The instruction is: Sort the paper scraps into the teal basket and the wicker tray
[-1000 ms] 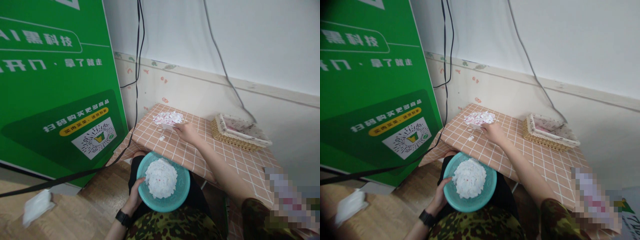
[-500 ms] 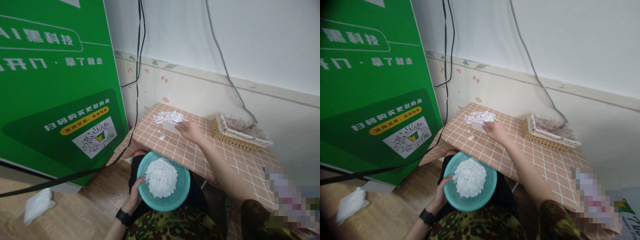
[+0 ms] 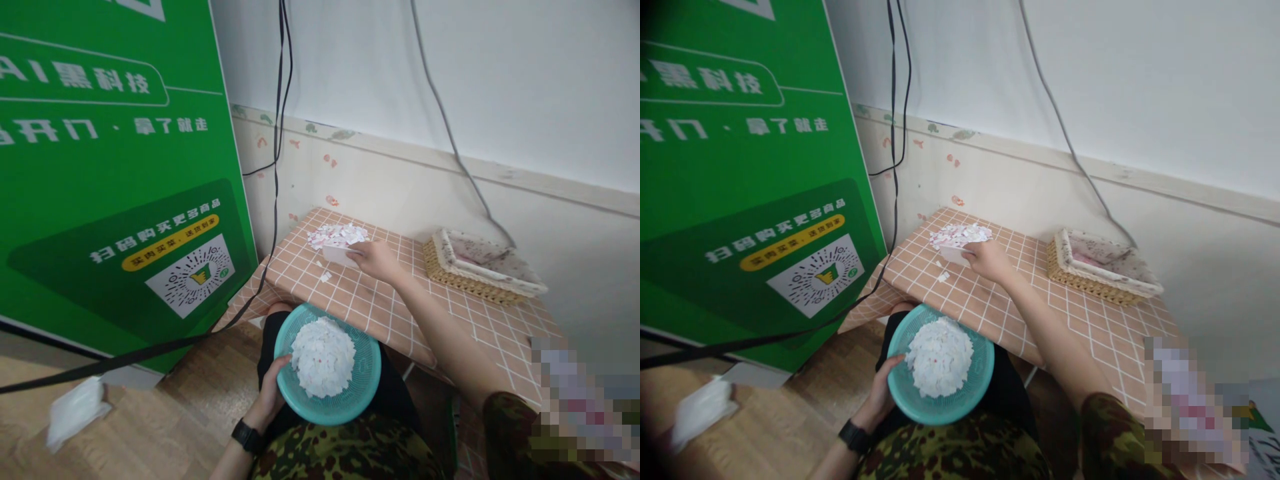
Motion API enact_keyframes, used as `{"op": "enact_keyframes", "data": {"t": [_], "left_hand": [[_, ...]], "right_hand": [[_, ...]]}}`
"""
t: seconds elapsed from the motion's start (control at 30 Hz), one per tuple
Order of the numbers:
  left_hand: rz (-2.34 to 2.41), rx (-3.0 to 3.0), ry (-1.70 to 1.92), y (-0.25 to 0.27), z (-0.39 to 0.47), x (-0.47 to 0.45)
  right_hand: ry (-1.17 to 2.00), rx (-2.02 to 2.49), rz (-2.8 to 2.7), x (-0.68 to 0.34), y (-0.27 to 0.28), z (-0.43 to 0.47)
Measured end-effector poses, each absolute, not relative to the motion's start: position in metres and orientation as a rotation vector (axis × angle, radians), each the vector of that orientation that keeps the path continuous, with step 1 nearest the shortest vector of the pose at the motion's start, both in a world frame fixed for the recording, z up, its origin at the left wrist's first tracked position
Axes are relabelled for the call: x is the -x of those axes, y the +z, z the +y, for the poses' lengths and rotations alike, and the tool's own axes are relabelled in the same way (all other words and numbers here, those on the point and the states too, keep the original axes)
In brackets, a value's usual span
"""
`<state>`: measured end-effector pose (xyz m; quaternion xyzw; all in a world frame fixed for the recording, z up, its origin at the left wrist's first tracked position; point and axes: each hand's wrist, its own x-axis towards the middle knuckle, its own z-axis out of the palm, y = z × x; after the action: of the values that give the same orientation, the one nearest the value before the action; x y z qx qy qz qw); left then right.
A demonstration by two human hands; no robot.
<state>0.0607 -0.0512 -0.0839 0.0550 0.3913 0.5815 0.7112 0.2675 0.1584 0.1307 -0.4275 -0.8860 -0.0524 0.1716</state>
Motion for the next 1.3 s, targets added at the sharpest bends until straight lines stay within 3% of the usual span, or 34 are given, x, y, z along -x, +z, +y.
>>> {"op": "enact_keyframes", "data": {"t": [0.5, 0.87, 1.3], "left_hand": [[0.882, -0.108, 1.278, -0.088, -0.050, -0.060], [0.886, -0.104, 1.282, -0.083, -0.051, -0.060], [1.000, -0.049, 1.289, -0.074, -0.056, -0.051]], "right_hand": [[0.050, 1.226, -2.404, -0.278, 0.139, 0.160], [0.140, 1.303, -2.202, -0.256, 0.090, 0.148], [0.128, 1.227, -2.310, -0.256, 0.101, 0.125]]}}
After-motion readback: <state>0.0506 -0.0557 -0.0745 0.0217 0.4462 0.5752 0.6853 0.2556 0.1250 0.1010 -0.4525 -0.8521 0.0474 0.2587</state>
